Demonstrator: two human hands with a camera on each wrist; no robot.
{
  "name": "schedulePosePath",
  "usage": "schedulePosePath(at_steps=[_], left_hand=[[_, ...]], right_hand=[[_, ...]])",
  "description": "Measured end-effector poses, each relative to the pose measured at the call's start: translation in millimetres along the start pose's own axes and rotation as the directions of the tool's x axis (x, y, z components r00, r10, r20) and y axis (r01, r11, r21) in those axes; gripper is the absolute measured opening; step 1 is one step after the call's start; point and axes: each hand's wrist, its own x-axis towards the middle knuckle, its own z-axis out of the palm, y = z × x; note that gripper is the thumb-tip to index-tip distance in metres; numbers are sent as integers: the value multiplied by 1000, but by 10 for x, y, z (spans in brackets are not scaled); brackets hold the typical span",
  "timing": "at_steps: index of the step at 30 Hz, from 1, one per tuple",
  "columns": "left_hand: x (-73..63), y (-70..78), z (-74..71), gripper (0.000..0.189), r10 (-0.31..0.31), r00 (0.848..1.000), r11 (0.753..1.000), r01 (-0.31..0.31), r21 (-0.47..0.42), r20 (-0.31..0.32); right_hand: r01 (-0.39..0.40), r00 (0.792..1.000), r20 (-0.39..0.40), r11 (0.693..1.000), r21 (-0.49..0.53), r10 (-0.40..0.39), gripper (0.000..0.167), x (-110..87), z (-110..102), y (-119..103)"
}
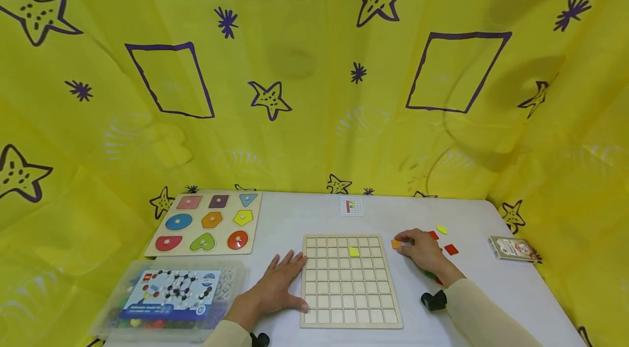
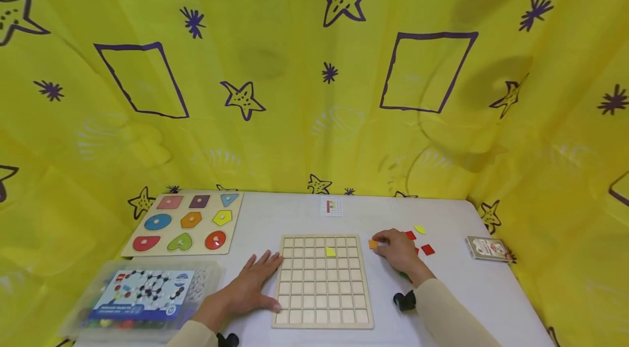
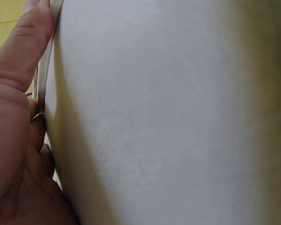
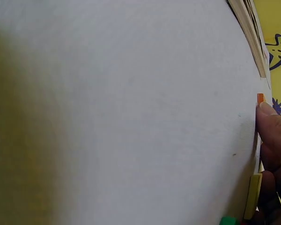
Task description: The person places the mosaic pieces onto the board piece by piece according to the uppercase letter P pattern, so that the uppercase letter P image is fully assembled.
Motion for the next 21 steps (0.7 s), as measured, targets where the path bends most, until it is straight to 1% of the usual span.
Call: schedulePosePath(at_steps=[5,8,12,15,18,21], left_hand=[[-8,-5,-2,116,2,1000,1000,-2,-3,1],[-10,-11,8,116,3,1000,1000,-3,1,0],[-1,-22,23,116,3,1000,1000,-3,7,2],[5,-31,27,117,3,1000,1000,-3,10,-1],[9,-37,33,117,-3,1000,1000,3,8,-2],[9,-39,33,117,-6,1000,1000,6,4,-1]], right_hand=[[-2,1000,6,999,39,2,23,-21,-17,-13],[19,999,25,998,60,-20,29,-38,-42,-5],[20,998,65,997,77,-25,37,-59,-83,5],[14,997,81,997,70,-20,32,-60,-93,-1],[40,996,77,998,41,-43,25,-55,-82,-10],[64,995,71,998,10,-65,23,-49,-71,-12]])
